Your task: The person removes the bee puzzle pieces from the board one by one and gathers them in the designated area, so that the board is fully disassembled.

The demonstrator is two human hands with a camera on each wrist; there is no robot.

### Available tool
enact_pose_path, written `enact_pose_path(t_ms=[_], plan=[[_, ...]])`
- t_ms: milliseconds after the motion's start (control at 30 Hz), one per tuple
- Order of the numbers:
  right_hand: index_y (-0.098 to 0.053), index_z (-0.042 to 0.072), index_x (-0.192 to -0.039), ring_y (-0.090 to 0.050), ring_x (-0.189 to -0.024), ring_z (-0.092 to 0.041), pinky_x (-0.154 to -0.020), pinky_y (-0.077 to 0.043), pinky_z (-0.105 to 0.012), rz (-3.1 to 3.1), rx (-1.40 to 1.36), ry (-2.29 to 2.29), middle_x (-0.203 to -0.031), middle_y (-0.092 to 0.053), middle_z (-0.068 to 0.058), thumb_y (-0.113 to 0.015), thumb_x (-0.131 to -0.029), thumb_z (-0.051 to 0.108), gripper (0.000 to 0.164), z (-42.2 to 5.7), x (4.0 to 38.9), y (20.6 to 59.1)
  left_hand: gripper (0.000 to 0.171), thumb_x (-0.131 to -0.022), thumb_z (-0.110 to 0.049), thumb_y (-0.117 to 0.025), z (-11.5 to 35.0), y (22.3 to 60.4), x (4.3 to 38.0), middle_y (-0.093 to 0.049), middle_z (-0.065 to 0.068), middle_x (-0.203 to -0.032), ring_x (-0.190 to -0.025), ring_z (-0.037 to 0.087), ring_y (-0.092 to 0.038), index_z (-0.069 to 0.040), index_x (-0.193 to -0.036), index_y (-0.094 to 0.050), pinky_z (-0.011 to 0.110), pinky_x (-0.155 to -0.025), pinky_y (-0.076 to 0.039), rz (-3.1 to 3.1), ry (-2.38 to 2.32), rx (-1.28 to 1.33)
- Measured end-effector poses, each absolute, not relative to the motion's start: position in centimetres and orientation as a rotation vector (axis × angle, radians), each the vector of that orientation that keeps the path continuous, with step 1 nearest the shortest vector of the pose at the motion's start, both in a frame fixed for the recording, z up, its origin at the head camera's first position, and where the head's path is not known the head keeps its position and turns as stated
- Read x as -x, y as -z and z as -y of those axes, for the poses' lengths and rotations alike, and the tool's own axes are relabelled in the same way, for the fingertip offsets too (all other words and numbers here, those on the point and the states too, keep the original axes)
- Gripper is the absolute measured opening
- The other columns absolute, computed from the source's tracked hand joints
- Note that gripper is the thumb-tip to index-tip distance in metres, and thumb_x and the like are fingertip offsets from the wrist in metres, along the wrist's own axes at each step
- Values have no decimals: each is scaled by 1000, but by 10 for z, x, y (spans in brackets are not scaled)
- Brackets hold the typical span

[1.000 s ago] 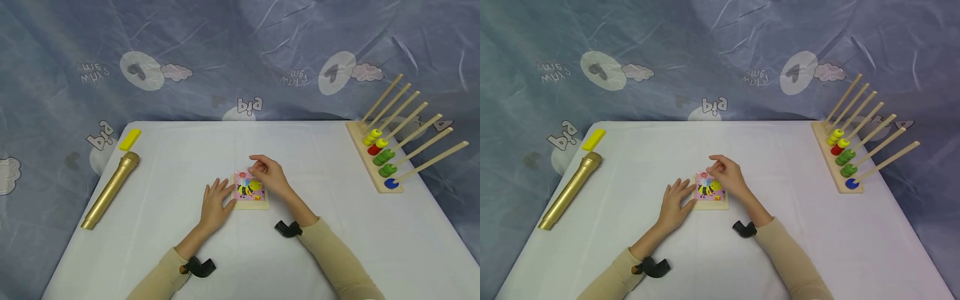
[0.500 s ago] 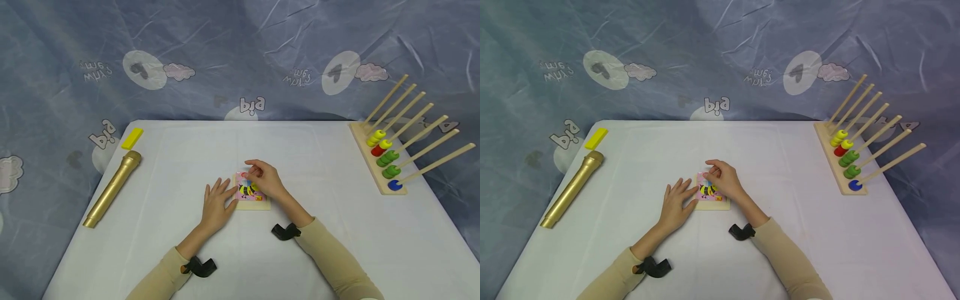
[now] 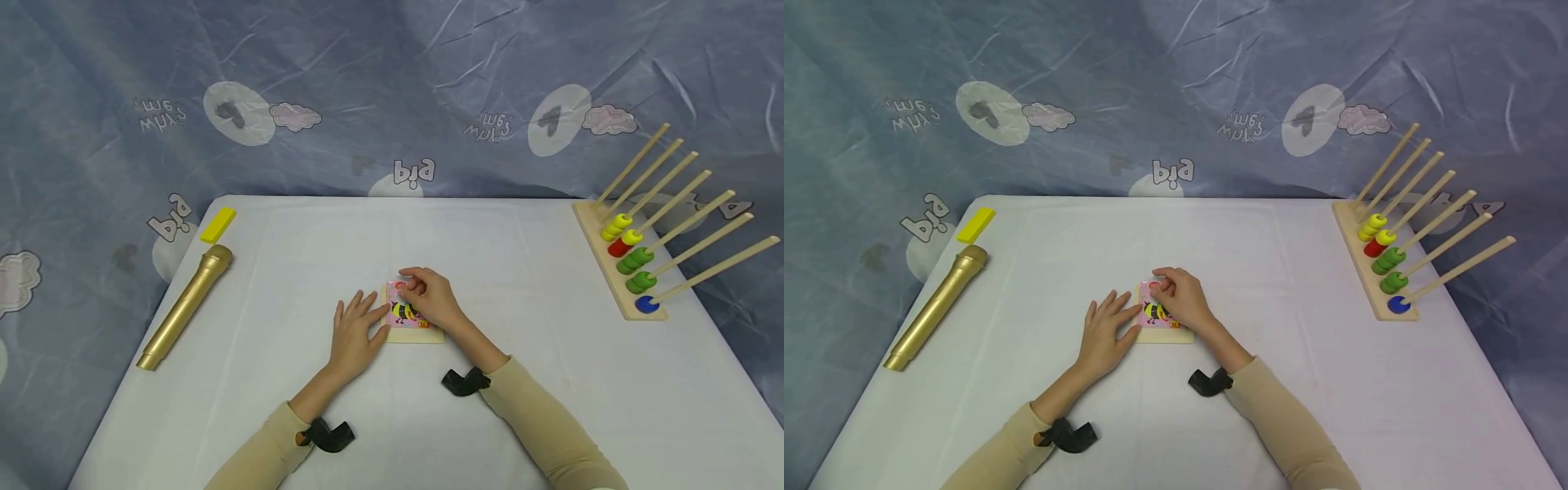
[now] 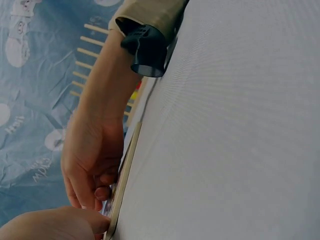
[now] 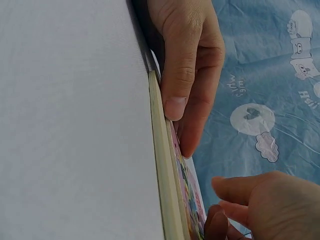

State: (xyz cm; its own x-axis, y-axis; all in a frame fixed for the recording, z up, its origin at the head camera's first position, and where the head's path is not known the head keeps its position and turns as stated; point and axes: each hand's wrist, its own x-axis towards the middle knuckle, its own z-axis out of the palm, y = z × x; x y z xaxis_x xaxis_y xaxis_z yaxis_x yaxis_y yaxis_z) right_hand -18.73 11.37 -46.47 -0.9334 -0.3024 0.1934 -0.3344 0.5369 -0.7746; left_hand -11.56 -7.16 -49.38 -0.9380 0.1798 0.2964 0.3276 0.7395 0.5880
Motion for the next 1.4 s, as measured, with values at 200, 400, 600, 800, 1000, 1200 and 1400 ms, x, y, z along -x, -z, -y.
enact_pose_path(t_ms=[200,400,600,800,1000,1200,1400], plan=[[-68,2,-117,-49,-65,-10,-60,-40,-21,2746,-571,-1252,-80,-59,-4,-74,-85,11,34,-112,188,470,35,-88,-21,-70,72,493,116,-55,14,-142,-141,37,-38,-13,-122,-70,66,-114,-16,2707,972,402],[-70,4,-115,-46,-62,-8,-55,-36,-22,2795,-579,-1078,-76,-55,0,-75,-85,13,32,-109,187,473,34,-87,-20,-71,72,493,116,-55,14,-141,-140,39,-38,-13,-121,-71,67,-113,-17,2697,968,411],[-70,5,-116,-45,-61,-9,-54,-34,-22,2847,-562,-1015,-77,-54,0,-74,-86,15,32,-107,186,471,35,-87,-20,-71,72,494,117,-55,14,-142,-141,38,-37,-13,-121,-70,66,-113,-17,2704,962,409],[-69,6,-115,-45,-61,-9,-55,-35,-23,2844,-564,-1016,-77,-54,0,-74,-86,14,30,-107,186,471,35,-87,-20,-71,72,495,117,-55,14,-142,-141,37,-37,-14,-121,-70,66,-113,-17,2704,958,409],[-68,7,-113,-46,-63,-9,-57,-37,-25,2806,-592,-1045,-78,-56,-2,-73,-86,12,27,-108,186,471,35,-87,-21,-70,71,496,118,-55,14,-141,-140,37,-38,-14,-121,-70,66,-112,-18,2701,942,411],[-67,10,-113,-48,-65,-9,-59,-38,-25,2787,-596,-1093,-82,-59,-2,-72,-88,12,26,-109,185,472,35,-87,-21,-70,71,495,117,-56,13,-141,-139,38,-39,-14,-121,-71,66,-112,-18,2699,936,419],[-64,11,-112,-50,-67,-9,-60,-39,-24,2754,-640,-1144,-86,-63,-1,-70,-88,9,25,-109,184,471,36,-86,-22,-70,72,494,117,-56,13,-141,-139,38,-39,-15,-121,-70,66,-112,-19,2698,931,419]])
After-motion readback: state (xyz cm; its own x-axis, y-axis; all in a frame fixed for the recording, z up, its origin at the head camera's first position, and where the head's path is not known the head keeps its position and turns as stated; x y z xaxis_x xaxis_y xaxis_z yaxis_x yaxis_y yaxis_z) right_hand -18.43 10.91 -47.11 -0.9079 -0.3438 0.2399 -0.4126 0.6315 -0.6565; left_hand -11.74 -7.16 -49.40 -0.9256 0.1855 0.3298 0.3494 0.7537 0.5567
